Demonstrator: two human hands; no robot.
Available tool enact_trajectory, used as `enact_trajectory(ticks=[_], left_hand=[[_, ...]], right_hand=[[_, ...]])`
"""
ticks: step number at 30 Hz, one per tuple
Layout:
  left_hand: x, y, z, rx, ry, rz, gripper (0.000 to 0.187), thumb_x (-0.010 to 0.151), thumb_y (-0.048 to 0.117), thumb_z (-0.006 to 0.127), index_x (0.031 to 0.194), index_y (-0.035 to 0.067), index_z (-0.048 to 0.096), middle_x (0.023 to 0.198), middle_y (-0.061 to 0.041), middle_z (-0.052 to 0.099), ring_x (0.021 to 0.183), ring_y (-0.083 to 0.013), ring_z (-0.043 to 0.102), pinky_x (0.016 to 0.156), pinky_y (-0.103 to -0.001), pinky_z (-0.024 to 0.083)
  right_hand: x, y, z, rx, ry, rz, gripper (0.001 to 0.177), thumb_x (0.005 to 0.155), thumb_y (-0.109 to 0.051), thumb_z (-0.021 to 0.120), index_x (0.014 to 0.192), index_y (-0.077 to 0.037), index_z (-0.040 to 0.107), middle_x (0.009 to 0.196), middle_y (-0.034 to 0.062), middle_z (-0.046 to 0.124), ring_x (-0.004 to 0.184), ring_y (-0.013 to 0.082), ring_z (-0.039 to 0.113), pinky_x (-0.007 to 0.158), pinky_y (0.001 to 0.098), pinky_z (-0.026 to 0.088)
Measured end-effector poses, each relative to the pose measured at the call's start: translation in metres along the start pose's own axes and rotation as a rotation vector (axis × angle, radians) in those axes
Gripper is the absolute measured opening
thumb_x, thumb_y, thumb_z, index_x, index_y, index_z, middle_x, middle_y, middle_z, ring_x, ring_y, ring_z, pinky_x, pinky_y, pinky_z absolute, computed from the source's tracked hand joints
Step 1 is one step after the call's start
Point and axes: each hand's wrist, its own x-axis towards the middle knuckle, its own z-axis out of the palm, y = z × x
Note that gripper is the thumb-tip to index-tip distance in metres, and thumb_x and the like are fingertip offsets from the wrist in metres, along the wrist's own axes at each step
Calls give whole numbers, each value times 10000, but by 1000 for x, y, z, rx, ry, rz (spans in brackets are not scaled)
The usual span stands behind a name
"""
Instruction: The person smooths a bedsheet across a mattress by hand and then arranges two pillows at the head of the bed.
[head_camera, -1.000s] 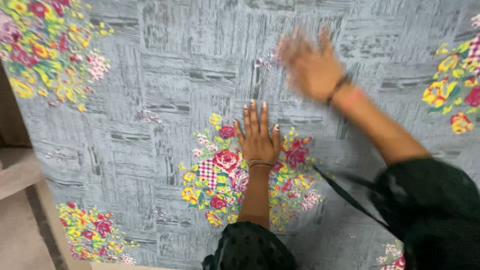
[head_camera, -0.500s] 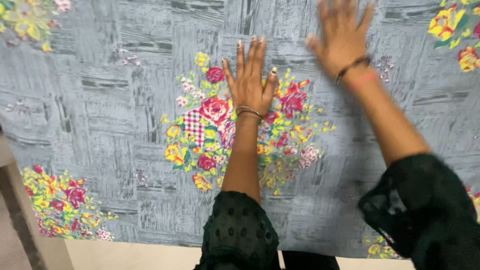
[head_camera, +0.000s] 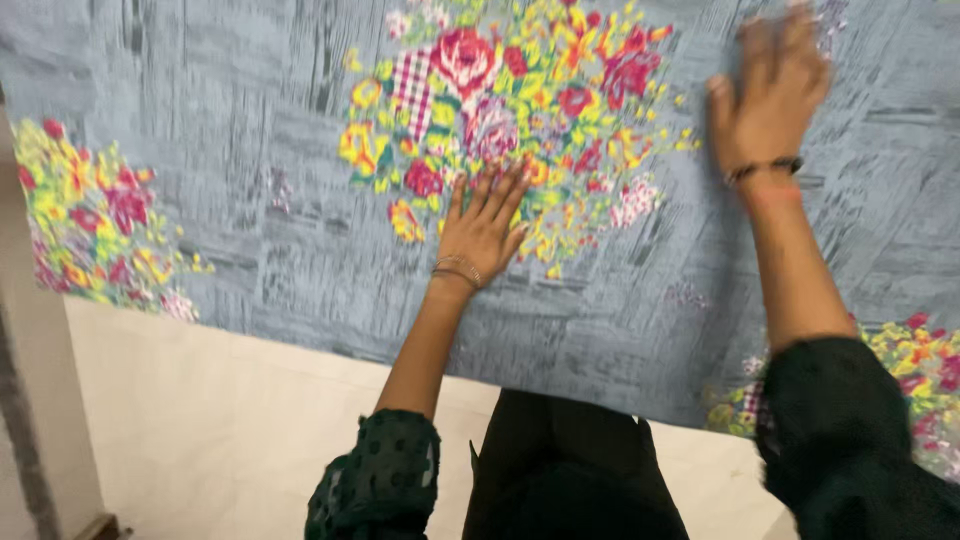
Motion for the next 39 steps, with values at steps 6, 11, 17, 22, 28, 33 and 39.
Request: enact_trajectory(ticks=[6, 11, 17, 22, 28, 33, 39], left_hand=[[-93, 6, 3, -50, 91, -345, 645, 1055, 438, 474, 1614, 146, 341, 1704, -67, 236, 1587, -305, 147, 1268, -584, 35], [-136, 51, 10, -153, 137, -243, 625, 1055, 431, 486, 1610, 186, 339, 1705, -55, 244, 1603, -282, 171, 1285, -579, 51], [-206, 80, 35, -98, 69, -219, 628, 1016, 436, 505, 1601, 265, 356, 1701, -13, 254, 1573, -272, 182, 1258, -549, 80], [-227, 75, 60, -71, 144, -339, 608, 1032, 409, 509, 1603, 268, 356, 1705, -10, 253, 1580, -272, 173, 1275, -559, 68], [-230, 107, 85, -221, 323, -491, 649, 1046, 353, 485, 1629, 125, 312, 1723, -102, 233, 1609, -338, 118, 1274, -601, 20], [-249, 123, 101, -374, 525, -1021, 717, 1072, 362, 458, 1636, 10, 188, 1705, -249, 110, 1568, -445, 2, 1220, -641, -17], [-218, 163, 65, -474, 634, -662, 621, 1073, 327, 444, 1627, 69, 340, 1725, -232, 168, 1624, -445, 64, 1320, -597, 77]], right_hand=[[-99, -121, 26, -330, -295, -513, 636, 945, -363, 617, 1495, -55, 531, 1627, 87, 424, 1519, 282, 401, 1159, 772, 73], [-260, -219, -13, 515, -518, -1173, 601, 944, -553, 603, 1465, -261, 542, 1619, 28, 416, 1537, 284, 330, 1221, 680, 126], [-193, -45, 1, 2, -158, -664, 396, 895, -531, 682, 1171, -259, 596, 1549, 152, 496, 1530, 454, 370, 1218, 778, 127], [-148, 89, -25, -26, 41, 153, 630, 1110, -330, 520, 1600, 39, 377, 1688, 341, 248, 1529, 513, 199, 1151, 711, 196], [-262, -78, -9, 40, -512, -472, 777, 862, -387, 581, 1551, -93, 377, 1655, 157, 279, 1567, 361, 153, 1177, 761, 70], [-316, -179, -54, 380, -617, -1056, 623, 975, -469, 566, 1555, -260, 470, 1703, 39, 332, 1584, 279, 254, 1246, 677, 42], [-190, -182, -9, 176, -176, -302, 637, 1058, -407, 559, 1602, -90, 464, 1686, 228, 310, 1555, 421, 259, 1189, 710, 134]])
